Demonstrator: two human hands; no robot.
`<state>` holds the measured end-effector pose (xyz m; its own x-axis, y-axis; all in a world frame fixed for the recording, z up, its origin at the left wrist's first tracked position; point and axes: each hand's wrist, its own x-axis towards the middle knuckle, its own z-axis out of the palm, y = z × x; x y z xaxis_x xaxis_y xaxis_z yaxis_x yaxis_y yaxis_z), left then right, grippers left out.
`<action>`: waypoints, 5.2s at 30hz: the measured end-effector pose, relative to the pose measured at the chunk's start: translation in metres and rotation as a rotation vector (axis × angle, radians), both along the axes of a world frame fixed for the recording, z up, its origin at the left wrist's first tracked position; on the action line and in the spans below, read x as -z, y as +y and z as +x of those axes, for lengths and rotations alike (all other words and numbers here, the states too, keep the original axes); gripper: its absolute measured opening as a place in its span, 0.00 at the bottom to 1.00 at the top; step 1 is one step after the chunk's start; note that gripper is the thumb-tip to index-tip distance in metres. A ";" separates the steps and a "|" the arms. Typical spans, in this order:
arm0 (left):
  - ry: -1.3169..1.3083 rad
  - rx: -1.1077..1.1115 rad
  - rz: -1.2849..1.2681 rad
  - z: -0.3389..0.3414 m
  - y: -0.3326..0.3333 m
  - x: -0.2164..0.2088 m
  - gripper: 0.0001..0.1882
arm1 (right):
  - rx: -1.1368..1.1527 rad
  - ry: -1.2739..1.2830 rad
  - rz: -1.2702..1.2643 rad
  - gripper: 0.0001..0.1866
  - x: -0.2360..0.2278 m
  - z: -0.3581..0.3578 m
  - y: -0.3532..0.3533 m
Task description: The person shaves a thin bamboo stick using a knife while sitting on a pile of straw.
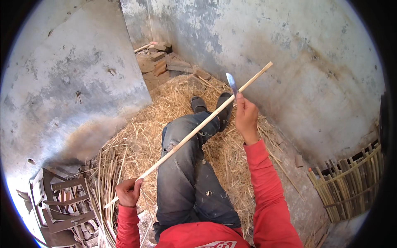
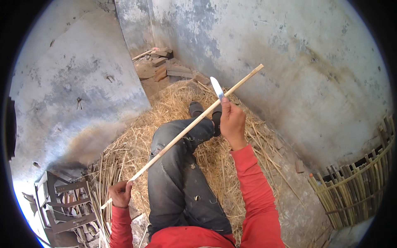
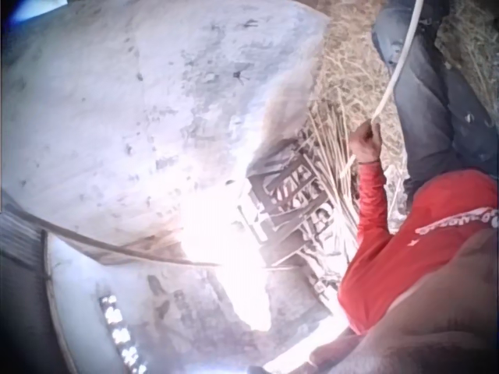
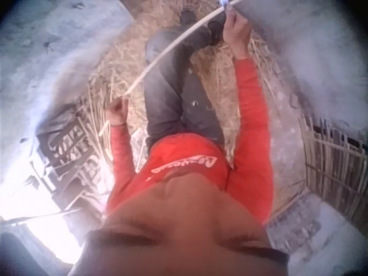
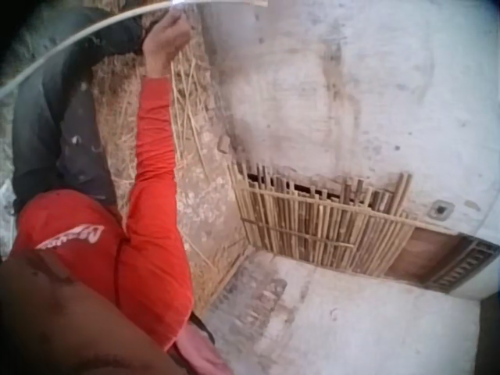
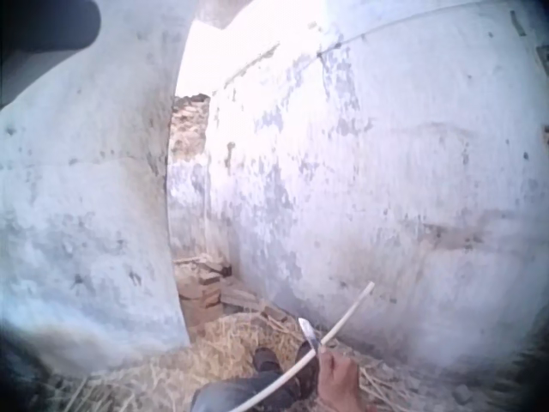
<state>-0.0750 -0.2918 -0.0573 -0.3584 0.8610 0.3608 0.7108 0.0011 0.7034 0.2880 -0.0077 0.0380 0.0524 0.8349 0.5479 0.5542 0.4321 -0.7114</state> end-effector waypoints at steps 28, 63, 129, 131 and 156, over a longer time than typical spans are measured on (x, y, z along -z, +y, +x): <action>-0.006 0.031 0.013 0.025 0.024 -0.012 0.16 | -0.182 0.135 0.157 0.25 0.042 -0.040 -0.052; 0.253 -0.016 0.214 0.043 0.042 -0.014 0.17 | 0.218 0.042 0.083 0.29 0.001 0.034 0.043; 0.694 -0.105 0.344 -0.007 -0.003 0.018 0.09 | -0.138 -0.017 0.007 0.24 0.033 -0.030 -0.044; 0.720 -0.112 0.327 -0.007 -0.002 0.013 0.08 | 0.035 0.033 0.076 0.26 0.026 0.003 -0.001; 0.663 -0.156 0.363 0.039 0.039 0.016 0.12 | -0.119 0.014 0.127 0.25 0.041 -0.044 -0.013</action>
